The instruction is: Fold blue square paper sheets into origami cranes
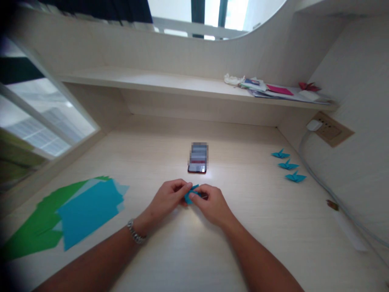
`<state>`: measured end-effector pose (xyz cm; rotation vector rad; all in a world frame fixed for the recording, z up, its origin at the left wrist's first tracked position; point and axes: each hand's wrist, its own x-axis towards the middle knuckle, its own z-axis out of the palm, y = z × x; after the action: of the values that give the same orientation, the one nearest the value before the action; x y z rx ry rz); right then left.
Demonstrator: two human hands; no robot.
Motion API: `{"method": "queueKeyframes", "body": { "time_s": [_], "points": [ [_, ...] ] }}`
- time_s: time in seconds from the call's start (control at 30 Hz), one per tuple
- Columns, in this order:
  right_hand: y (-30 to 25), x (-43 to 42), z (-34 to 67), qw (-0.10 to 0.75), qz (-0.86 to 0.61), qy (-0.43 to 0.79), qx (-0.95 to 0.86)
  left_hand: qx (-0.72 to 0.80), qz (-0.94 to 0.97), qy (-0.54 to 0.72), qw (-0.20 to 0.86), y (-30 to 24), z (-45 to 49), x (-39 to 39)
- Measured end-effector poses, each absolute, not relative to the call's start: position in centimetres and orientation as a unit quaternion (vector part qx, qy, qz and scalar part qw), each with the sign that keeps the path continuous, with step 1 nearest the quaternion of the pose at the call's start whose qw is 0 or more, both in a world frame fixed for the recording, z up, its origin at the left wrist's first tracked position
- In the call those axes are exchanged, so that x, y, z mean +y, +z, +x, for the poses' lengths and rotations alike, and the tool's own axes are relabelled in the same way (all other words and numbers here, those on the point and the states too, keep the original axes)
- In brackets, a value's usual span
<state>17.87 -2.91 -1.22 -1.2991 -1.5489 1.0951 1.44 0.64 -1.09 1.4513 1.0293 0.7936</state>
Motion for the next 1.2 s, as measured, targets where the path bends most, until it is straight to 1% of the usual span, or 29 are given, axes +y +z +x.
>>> {"method": "queueKeyframes", "body": {
  "time_s": [0.1,0.23,0.37,0.47,0.67,0.9,1.03,1.2],
  "points": [
    [-1.4,-2.7,17.8,0.430,-0.535,0.446,-0.575,0.440,0.622,0.356,0.542,-0.9,1.4,0.5],
    [-1.7,-2.3,17.9,0.489,-0.550,0.510,-0.446,0.417,0.625,0.390,0.532,-0.1,1.4,0.1],
    [-1.4,-2.3,17.8,0.523,-0.531,0.564,-0.355,0.405,0.665,0.381,0.499,0.4,1.5,-0.4],
    [-1.4,-2.3,17.7,0.520,-0.527,0.581,-0.338,0.413,0.676,0.379,0.478,0.0,1.5,-0.4],
    [-1.4,-2.2,17.9,0.497,-0.512,0.616,-0.333,0.399,0.679,0.361,0.500,-0.7,1.3,0.0],
    [-1.1,-2.4,18.0,0.462,-0.491,0.649,-0.353,0.383,0.746,0.326,0.436,-0.3,1.0,0.1],
    [-0.8,-2.5,17.9,0.459,-0.492,0.660,-0.335,0.368,0.772,0.320,0.408,0.0,0.9,0.0],
    [-1.0,-2.4,18.0,0.462,-0.497,0.657,-0.329,0.372,0.753,0.338,0.424,0.2,1.0,0.0]
  ]
}}
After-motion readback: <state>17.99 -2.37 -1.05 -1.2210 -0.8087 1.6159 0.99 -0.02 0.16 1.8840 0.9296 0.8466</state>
